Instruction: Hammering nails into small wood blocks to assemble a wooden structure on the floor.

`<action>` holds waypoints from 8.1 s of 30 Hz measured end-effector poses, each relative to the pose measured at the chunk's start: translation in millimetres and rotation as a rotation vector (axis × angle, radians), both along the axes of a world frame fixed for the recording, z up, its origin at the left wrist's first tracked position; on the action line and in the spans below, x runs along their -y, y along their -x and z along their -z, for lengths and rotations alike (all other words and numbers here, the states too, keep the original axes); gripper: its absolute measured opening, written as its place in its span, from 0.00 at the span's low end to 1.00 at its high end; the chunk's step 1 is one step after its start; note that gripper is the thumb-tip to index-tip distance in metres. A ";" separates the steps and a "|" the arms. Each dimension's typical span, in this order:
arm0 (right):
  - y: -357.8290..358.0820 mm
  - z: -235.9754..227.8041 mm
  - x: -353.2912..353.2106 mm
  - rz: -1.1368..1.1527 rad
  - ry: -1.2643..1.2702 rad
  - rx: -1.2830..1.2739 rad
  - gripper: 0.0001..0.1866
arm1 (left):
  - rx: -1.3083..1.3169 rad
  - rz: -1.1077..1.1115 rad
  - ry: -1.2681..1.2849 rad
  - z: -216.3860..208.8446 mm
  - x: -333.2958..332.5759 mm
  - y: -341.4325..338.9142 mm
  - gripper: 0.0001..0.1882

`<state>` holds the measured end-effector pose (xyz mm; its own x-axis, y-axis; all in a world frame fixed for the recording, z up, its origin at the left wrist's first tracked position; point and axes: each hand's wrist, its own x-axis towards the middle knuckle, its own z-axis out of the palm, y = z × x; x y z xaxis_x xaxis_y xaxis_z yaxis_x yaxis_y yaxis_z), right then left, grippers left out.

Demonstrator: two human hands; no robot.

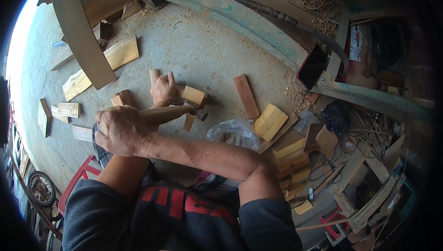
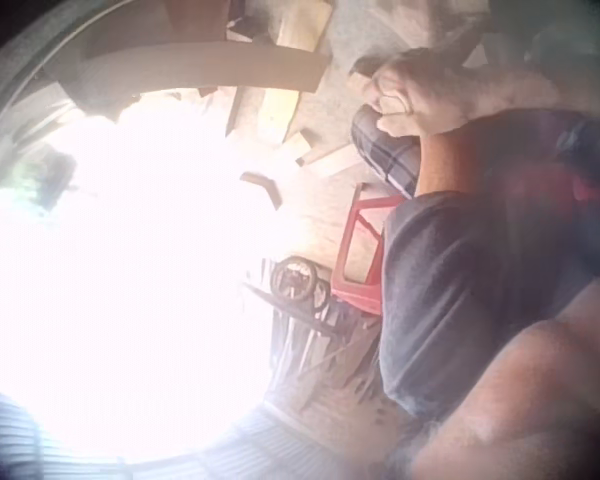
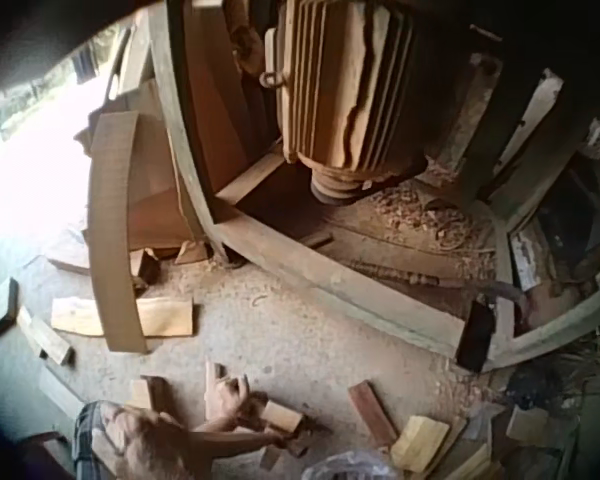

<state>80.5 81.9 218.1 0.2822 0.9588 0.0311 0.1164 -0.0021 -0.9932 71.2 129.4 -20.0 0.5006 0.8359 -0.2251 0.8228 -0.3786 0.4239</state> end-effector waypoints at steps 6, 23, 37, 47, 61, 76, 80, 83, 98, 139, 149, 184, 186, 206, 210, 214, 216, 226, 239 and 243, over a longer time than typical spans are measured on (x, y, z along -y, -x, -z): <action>-21.1 -5.8 -3.4 0.082 -0.027 -0.074 0.09 | -0.077 0.125 0.007 3.0 -13.1 -13.8 0.30; -34.3 -9.6 14.8 0.196 -0.032 -0.129 0.08 | -0.136 0.187 -0.038 6.9 -14.5 -27.8 0.29; 3.8 6.0 8.5 0.278 -0.141 -0.089 0.10 | -0.147 0.137 0.002 12.4 -19.5 -17.2 0.29; 3.2 -1.9 24.8 -0.295 -0.030 0.068 0.13 | -0.013 -0.247 0.145 34.5 12.2 47.4 0.30; 63.0 -15.2 121.2 -0.081 -0.093 0.291 0.12 | -0.017 -0.468 0.261 21.7 78.9 76.2 0.28; 36.7 -11.2 94.7 -0.092 -0.080 0.200 0.11 | 0.195 -0.121 0.144 10.8 53.3 69.8 0.22; 24.1 -12.2 86.7 -0.068 -0.093 0.181 0.09 | 0.211 -0.069 0.128 7.1 44.9 63.7 0.21; 14.9 -13.2 82.6 -0.088 -0.093 0.131 0.08 | 0.177 -0.095 0.138 8.1 39.6 63.1 0.22; 32.3 -9.9 93.3 -0.069 -0.092 0.181 0.06 | 0.289 0.020 0.139 16.8 33.6 59.7 0.20; 16.0 -21.5 62.9 -0.038 -0.090 0.158 0.08 | 0.053 -0.005 0.059 -0.7 16.3 31.0 0.21; -17.2 -14.5 62.4 0.031 -0.137 0.016 0.06 | 0.026 0.121 0.039 0.3 10.2 22.8 0.20; 10.0 -6.3 18.1 0.137 0.144 0.116 0.23 | 0.317 0.253 0.590 23.3 -2.2 77.8 0.39; -6.8 -7.1 20.5 0.100 0.151 0.111 0.23 | 0.274 0.289 0.620 12.2 4.5 82.1 0.49; 20.1 -1.0 34.1 0.070 0.153 0.346 0.21 | 0.431 0.407 0.237 15.8 38.1 113.8 0.30; -21.9 -4.8 55.8 0.282 0.169 0.230 0.22 | 0.374 0.489 0.091 2.5 47.4 105.8 0.29; -44.8 -7.1 69.6 0.336 0.337 0.158 0.22 | 0.323 0.548 -0.014 -8.1 48.3 100.2 0.30; -55.3 -0.8 78.7 0.376 0.390 0.183 0.22 | 0.282 0.492 0.074 -5.5 44.0 98.2 0.32; -87.6 56.2 222.4 0.686 0.473 -0.187 0.21 | 0.255 0.499 -0.041 10.2 60.7 96.2 0.35; -2.7 81.8 411.0 1.076 0.128 -0.429 0.17 | 0.132 0.578 -0.200 3.6 65.9 86.9 0.34; -7.8 49.9 474.2 0.876 0.379 -0.271 0.12 | 0.358 0.620 -0.321 -6.2 91.6 83.1 0.40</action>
<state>88.3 -392.2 168.2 0.8483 0.3411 -0.4050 -0.3092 -0.3018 -0.9018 -12.0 37.8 -13.8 0.8936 0.3772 0.2431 0.2556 -0.8730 0.4153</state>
